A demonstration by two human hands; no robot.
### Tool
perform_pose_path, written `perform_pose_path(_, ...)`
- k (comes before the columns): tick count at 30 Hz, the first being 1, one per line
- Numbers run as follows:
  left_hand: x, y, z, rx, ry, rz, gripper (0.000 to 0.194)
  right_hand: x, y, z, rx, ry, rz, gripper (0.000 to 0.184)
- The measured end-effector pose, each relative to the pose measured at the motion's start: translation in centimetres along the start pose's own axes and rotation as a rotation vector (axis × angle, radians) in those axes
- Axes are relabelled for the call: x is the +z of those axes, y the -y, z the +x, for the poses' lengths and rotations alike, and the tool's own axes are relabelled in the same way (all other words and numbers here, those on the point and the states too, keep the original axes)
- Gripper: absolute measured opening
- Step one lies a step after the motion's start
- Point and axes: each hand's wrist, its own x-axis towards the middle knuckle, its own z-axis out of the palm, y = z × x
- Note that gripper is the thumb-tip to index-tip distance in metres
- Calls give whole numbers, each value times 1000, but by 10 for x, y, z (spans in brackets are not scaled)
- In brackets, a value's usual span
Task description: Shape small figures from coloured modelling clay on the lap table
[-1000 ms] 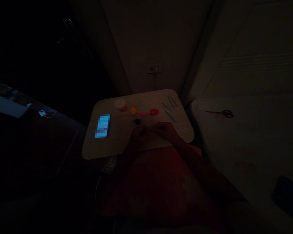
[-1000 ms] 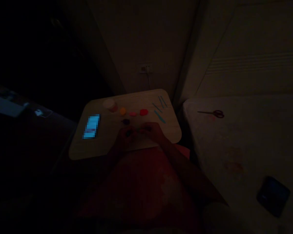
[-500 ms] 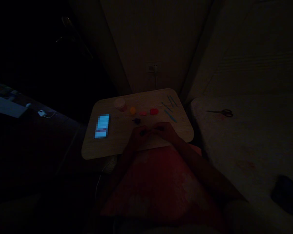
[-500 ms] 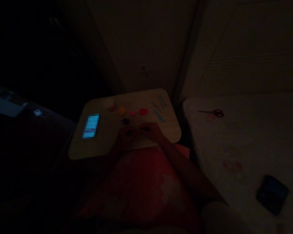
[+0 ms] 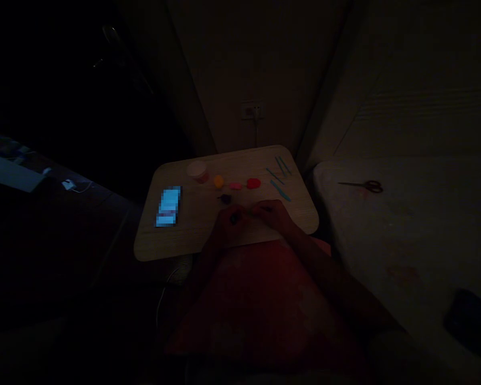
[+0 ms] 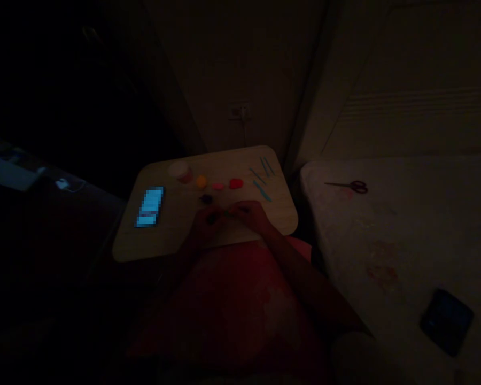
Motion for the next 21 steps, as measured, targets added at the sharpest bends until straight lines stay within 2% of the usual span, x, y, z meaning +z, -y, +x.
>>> perform_pose_path(5, 1, 2, 0, -24, -22, 8, 27, 2, 0, -1, -6, 14, 27, 30)
perform_pose_path(10, 1, -1, 0, -6, 5, 23, 42, 3, 1, -1, -1, 3, 74, 35)
perform_pose_path(13, 2, -3, -1, 27, 8, 68, 36, 6, 2, -1, 14, -4, 115, 37)
perform_pose_path(18, 2, -4, -2, 41, -44, 108, 36, 20, 5, -4, 80, -144, 179, 39)
perform_pose_path(21, 1, -5, -3, 60, -67, 123, 31, 26, 6, -6, 98, -161, 240, 41)
